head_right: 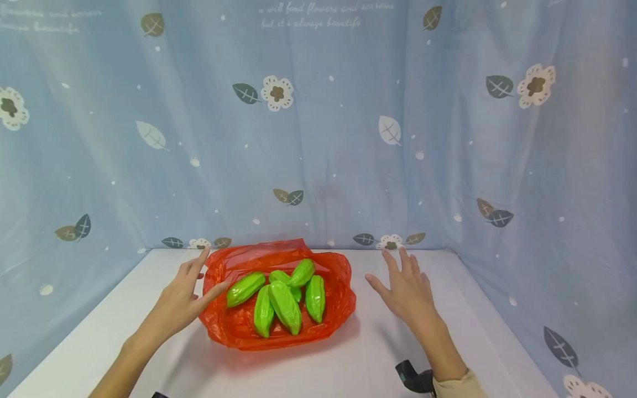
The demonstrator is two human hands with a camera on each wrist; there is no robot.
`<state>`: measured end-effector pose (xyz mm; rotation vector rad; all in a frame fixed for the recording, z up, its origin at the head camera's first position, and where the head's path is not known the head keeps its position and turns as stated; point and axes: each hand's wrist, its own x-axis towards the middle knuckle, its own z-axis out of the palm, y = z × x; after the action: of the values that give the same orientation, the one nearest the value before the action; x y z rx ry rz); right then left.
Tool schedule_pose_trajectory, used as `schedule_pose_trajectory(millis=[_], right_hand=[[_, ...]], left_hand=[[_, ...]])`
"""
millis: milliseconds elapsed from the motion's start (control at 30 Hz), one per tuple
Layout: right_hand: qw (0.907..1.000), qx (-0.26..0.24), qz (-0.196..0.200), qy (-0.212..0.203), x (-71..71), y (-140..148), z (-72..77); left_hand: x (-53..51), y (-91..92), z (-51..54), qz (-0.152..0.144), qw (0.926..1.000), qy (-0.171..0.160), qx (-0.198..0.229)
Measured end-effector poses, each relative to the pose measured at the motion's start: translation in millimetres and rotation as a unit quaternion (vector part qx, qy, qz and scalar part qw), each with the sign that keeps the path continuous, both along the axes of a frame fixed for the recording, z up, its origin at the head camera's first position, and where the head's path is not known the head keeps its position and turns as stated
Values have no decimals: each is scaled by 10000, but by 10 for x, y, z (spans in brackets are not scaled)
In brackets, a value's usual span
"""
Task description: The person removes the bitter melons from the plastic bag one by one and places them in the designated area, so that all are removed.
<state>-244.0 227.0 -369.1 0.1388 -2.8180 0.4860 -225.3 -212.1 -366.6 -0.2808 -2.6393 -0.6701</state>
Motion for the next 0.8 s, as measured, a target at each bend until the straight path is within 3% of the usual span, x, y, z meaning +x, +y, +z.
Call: schedule_pose_trajectory(millis=[267, 533, 667, 800], right_hand=[[9999, -87, 95, -99, -3, -134, 22], [9997, -117, 58, -192, -29, -263, 50], [9997, -187, 89, -107, -16, -326, 75], [9995, -263, 154, -35, 9, -379, 105]], left_hand=[[79, -60, -50, -133, 9992, -242, 294], [70, -109, -200, -334, 9966, 0, 754], [70, -124, -271, -576, 9911, 17, 1196], [68, -132, -306, -851, 9805, -165, 1761]])
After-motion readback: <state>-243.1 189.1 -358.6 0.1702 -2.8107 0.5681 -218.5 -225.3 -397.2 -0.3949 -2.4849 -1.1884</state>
